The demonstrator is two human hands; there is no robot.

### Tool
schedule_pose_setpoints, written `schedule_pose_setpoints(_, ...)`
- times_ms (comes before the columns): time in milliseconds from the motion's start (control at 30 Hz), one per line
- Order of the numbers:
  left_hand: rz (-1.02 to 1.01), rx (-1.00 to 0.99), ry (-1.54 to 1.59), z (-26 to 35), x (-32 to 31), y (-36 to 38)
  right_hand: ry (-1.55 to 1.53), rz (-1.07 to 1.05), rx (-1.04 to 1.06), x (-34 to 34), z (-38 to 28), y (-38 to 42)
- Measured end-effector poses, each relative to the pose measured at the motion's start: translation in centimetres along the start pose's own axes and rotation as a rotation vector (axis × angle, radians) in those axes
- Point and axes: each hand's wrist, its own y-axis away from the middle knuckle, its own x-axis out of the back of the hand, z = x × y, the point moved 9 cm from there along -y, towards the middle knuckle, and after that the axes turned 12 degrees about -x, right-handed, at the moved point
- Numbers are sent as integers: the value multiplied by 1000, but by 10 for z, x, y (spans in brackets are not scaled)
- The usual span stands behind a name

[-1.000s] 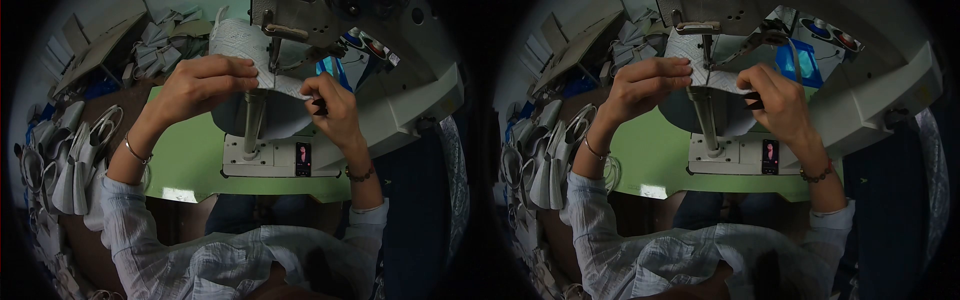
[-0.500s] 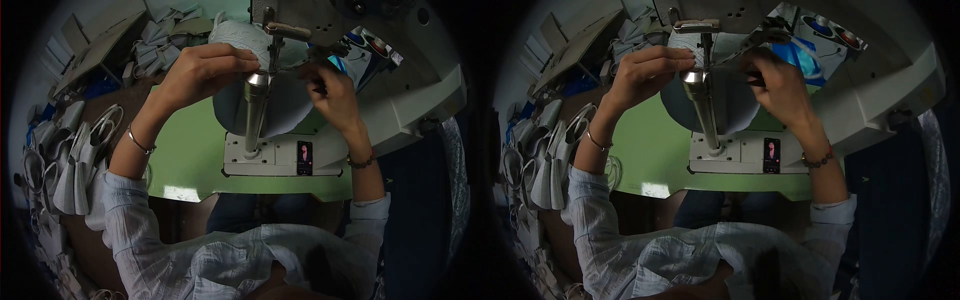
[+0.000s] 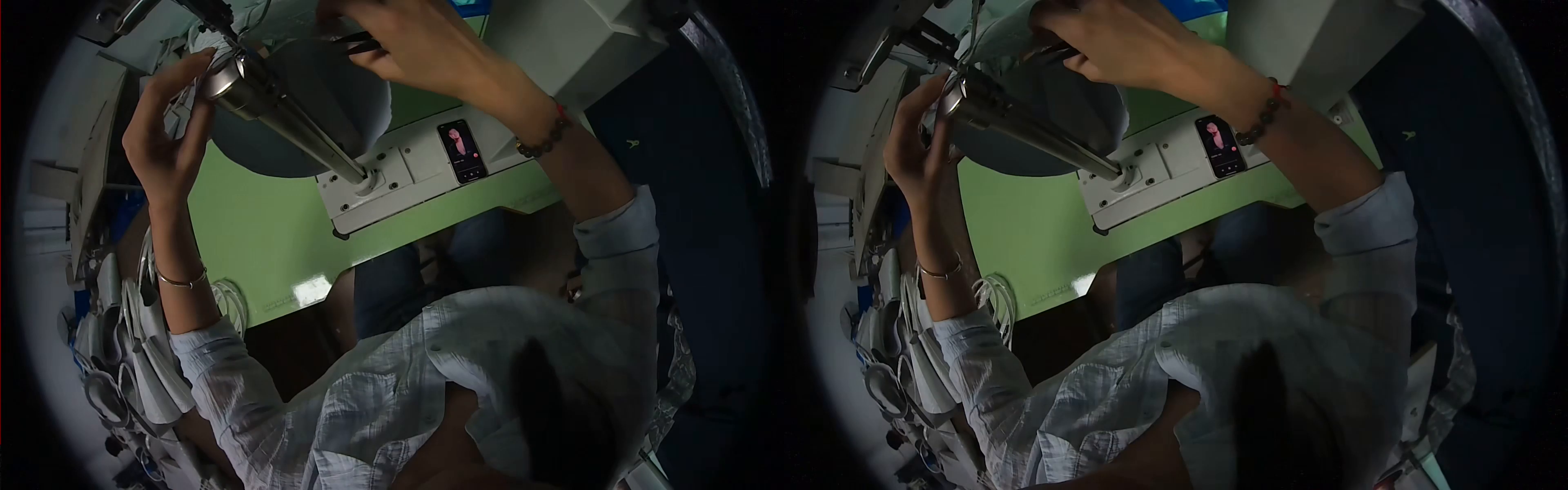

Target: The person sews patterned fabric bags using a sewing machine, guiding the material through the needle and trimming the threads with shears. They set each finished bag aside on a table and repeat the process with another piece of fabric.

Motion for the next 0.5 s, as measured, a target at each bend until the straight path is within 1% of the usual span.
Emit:
schedule_pose_setpoints(67, 9, 18, 2, -2, -2, 3, 2, 1, 0, -1, 2, 4)
schedule_pose_setpoints(133, 11, 112, 83, -10, -6, 9, -1, 0, 5, -4, 4, 5)
schedule_pose_setpoints(233, -26, 95, 63, -9, -15, 12, 0, 1, 6, -11, 6, 5)
schedule_pose_setpoints(367, -21, 127, 41, -12, -21, 20, 3, 6, 17, -14, 4, 8)
schedule_pose_setpoints(467, -19, 119, 13, -12, -22, 22, 4, 21, 47, -12, -6, 9)
schedule_pose_setpoints(500, -8, 108, 60, -9, -22, 22, 5, 32, 67, -7, -13, 10)
